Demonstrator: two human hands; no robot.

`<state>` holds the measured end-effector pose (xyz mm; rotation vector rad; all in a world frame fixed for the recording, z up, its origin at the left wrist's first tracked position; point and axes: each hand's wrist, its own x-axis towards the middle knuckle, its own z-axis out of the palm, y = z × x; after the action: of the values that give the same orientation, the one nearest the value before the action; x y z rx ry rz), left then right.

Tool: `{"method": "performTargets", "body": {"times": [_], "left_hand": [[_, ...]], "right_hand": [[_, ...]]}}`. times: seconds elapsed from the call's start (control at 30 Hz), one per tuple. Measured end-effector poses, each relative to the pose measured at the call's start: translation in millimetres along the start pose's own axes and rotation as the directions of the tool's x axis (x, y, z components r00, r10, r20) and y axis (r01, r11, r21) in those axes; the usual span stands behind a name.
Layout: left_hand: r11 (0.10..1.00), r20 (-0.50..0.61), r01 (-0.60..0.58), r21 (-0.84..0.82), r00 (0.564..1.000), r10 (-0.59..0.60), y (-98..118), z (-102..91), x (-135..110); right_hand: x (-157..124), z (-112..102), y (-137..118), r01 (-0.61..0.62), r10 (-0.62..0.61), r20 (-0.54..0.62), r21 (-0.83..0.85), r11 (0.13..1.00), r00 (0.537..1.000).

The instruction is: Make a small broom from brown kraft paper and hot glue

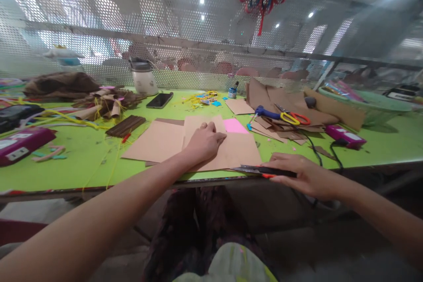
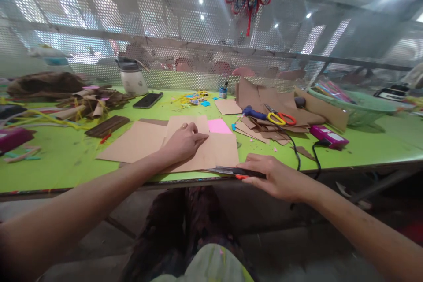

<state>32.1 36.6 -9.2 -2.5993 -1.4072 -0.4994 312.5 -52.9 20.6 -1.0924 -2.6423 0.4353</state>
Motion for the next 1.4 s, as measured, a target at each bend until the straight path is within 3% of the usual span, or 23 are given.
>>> {"method": "performTargets", "body": {"times": [0.3,0.63,0.73,0.8,0.93,1.07,1.4], "left_hand": [[0.999,0.009,0.037,0.009,0.999,-0.037,3,-3.7,2],[0.996,0.056,0.081,0.026,0.995,-0.083,33,-12.2,-4],[1.000,0.074,0.010,-0.024,0.997,-0.008,27,-22.9,-8],[0.991,0.093,-0.099,-0.092,0.990,0.108,17,-28.9,-14],[0.933,0.089,-0.341,-0.118,0.932,0.352,0,-30.0,-27],[0.926,0.034,-0.367,-0.091,0.928,0.371,-2,-24.2,-33],[0.927,0.034,-0.366,-0.081,0.929,0.369,2,-25.3,-33]], "right_hand": [[18,2,-6,0.068,-0.068,-0.005,-0.016,0.998,0.998],[-16,-7,8,-0.003,0.002,-0.016,-0.058,0.998,1.000],[-16,-4,5,-0.014,0.014,0.003,-0.037,0.999,1.000],[-14,-2,4,-0.017,0.016,-0.002,-0.023,1.000,1.000],[-12,2,4,-0.003,0.003,-0.038,-0.005,1.000,0.999],[-10,4,2,0.011,-0.013,-0.042,-0.030,0.999,0.999],[5,1,-10,0.034,-0.034,0.015,0.005,0.999,0.999]]}}
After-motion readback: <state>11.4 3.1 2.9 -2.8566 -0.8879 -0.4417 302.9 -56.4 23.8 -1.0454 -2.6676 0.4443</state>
